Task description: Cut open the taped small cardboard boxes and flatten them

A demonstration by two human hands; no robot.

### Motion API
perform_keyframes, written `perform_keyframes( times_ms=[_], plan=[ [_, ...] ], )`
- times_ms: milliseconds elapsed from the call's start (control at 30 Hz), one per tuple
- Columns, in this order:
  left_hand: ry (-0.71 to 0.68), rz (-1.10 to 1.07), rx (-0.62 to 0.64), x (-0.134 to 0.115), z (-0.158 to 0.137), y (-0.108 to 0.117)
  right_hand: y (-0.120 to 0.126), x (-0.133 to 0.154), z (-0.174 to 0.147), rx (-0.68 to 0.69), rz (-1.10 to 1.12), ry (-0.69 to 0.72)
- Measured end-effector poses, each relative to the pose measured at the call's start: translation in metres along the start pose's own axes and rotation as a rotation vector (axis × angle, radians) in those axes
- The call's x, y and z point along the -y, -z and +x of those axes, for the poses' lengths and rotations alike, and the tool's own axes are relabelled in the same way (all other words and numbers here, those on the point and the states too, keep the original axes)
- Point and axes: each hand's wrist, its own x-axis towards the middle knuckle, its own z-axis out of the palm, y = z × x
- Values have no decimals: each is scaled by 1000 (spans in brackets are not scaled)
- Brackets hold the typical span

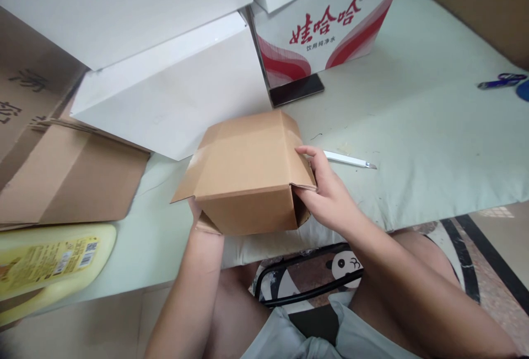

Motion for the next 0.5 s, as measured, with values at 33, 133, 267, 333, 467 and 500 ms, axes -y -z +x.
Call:
perform_keyframes(
  times_ms=[33,133,267,333,467,500],
  plan=[
    [-7,8,-15,1,1,1,-1,0,0,0,-5,4],
    [-31,36,-71,2,2,4,-3,-2,0,0,-26,11],
    [-35,65,-127,4,4,5,-3,-3,0,6,-34,10],
    [-34,71,-150,3,4,5,-2,-3,0,7,-26,18],
    [-8,85,-141,1,5,3,-1,-3,1,2,-25,11],
    [-5,87,-125,1,4,3,0,-3,2,-1,-27,6]
  ],
)
